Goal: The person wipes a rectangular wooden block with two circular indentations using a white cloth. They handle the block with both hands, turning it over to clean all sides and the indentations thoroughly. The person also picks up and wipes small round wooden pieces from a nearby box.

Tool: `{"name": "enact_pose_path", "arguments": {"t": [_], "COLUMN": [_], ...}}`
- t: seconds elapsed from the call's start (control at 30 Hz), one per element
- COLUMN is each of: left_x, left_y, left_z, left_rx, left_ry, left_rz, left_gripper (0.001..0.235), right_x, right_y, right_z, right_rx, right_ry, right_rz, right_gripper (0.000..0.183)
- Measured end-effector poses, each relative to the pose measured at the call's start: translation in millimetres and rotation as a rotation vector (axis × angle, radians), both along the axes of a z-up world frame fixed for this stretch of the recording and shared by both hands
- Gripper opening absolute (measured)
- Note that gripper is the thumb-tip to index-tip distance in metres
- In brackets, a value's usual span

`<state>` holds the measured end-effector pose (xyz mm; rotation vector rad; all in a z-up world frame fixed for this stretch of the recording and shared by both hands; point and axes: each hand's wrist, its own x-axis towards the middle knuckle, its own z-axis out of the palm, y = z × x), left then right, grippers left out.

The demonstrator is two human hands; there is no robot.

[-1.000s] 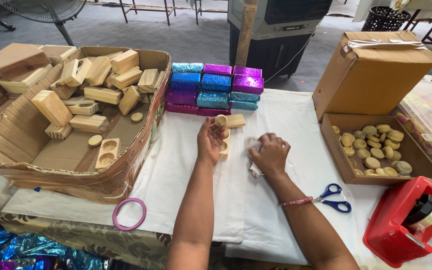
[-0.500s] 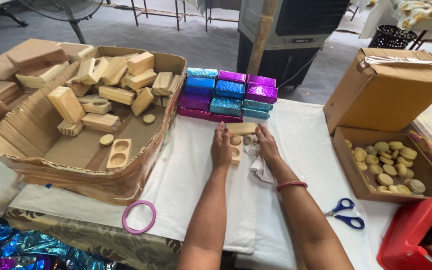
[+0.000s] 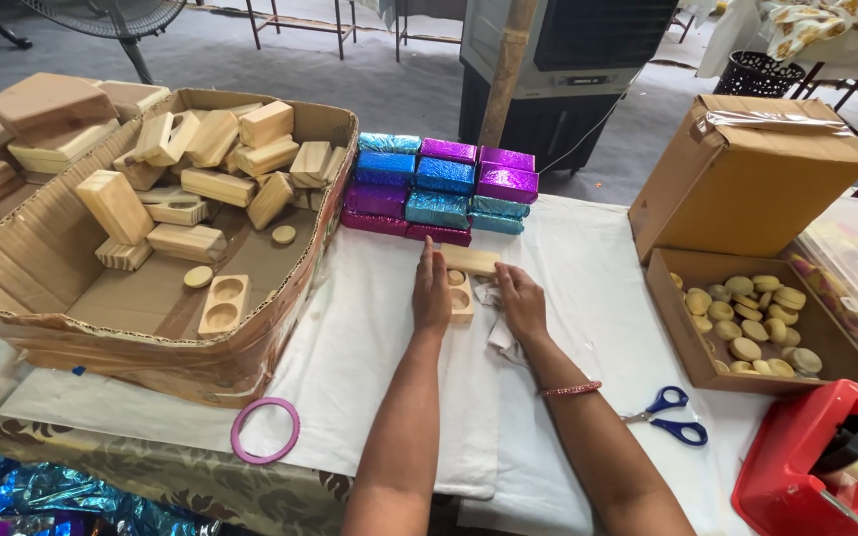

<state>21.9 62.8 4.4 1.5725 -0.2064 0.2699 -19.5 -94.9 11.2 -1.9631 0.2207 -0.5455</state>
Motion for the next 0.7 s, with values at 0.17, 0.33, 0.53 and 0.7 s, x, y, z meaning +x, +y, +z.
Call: {"name": "enact_pose_path", "arguments": {"t": [0.17,0.33,0.53,0.7], "left_x": [1.2,17.6,8.3,-3.7], "left_y": [-4.1,-9.7,-10.5,-6.1], "left_z": [-1.7,-25.2,-17.4,-3.9], "left_rx": [0.082,0.054,0.22,0.433], "left_ry": [0.011,-0.001,-0.102,-0.115], "left_rz": [0.009,-0.029,0.018,0.015], "left_gripper": [0.068,0.058,0.062,0.092], "right_x": [-5.2,-26.6,-11.6,14.3], "right_y": [12.8,32.9,7.5,-25.9], "right_z": [-6.2,21.8,17.2,-28.5], "right_rx": [-0.785,-0.889,-0.578,-0.536], "right_ry": [-0.326,-0.289,-0.054,-0.037], "right_rz": [-0.025,-0.043,-0.218,-0.146], "right_gripper": [0.042,0.044,0.044,0.035]}}
